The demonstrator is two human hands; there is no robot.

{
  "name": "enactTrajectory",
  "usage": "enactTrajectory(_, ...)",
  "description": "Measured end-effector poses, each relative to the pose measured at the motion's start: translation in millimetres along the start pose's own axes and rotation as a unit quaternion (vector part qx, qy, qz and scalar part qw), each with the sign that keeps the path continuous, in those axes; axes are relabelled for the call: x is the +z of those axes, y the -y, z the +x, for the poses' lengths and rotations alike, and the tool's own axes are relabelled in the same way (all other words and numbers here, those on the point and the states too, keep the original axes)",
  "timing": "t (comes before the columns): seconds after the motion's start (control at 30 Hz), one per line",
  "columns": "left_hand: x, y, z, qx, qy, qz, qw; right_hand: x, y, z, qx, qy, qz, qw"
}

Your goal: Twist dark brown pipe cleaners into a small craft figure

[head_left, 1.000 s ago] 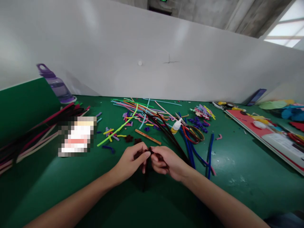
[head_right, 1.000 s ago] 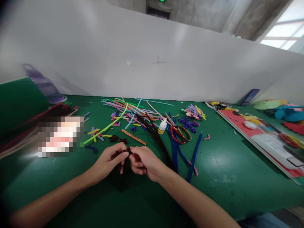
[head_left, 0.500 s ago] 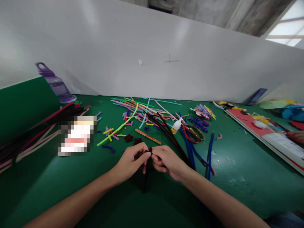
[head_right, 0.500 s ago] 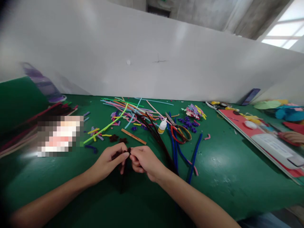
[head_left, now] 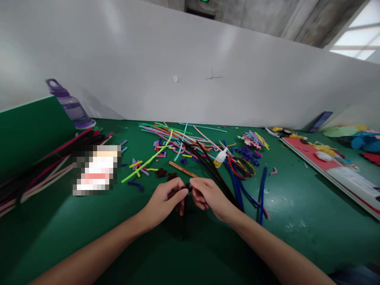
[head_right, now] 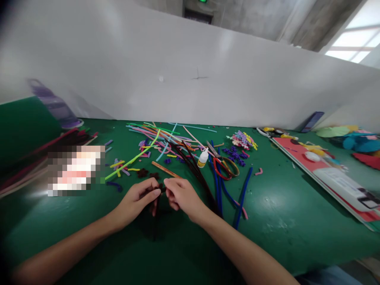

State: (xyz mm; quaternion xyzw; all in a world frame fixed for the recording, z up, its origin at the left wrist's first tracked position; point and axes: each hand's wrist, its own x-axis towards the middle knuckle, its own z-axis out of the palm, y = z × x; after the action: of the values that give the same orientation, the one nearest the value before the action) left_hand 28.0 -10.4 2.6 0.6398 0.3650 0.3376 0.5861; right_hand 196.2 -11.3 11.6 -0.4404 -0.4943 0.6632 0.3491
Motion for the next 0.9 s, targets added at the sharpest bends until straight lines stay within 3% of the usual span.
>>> enactTrajectory(0.27,-2.3,-2.2,-1.2,0.021,0.019,0.011,1.0,1.4,0.7,-2.9,-0.06,0.02,-0.062,0.996)
enactTrajectory(0.47,-3.4,-4.3,-0.6,0.026,0.002,0.028,0.999,0.8,0.6,-2.7,-0.074,0.011,-0.063,0.995)
enactTrajectory(0.67,-3.2,-2.2,1.1,0.026,-0.003,0.045,0.999,-2.3,1.0,-1.0,-0.052,0.059,-0.055,0.995)
enactTrajectory(0.9,-3.9,-4.0,-1.6,0.037,0.048,0.032,0.998,-8.3,3.1,-1.1,0.026,0.129,0.041,0.991)
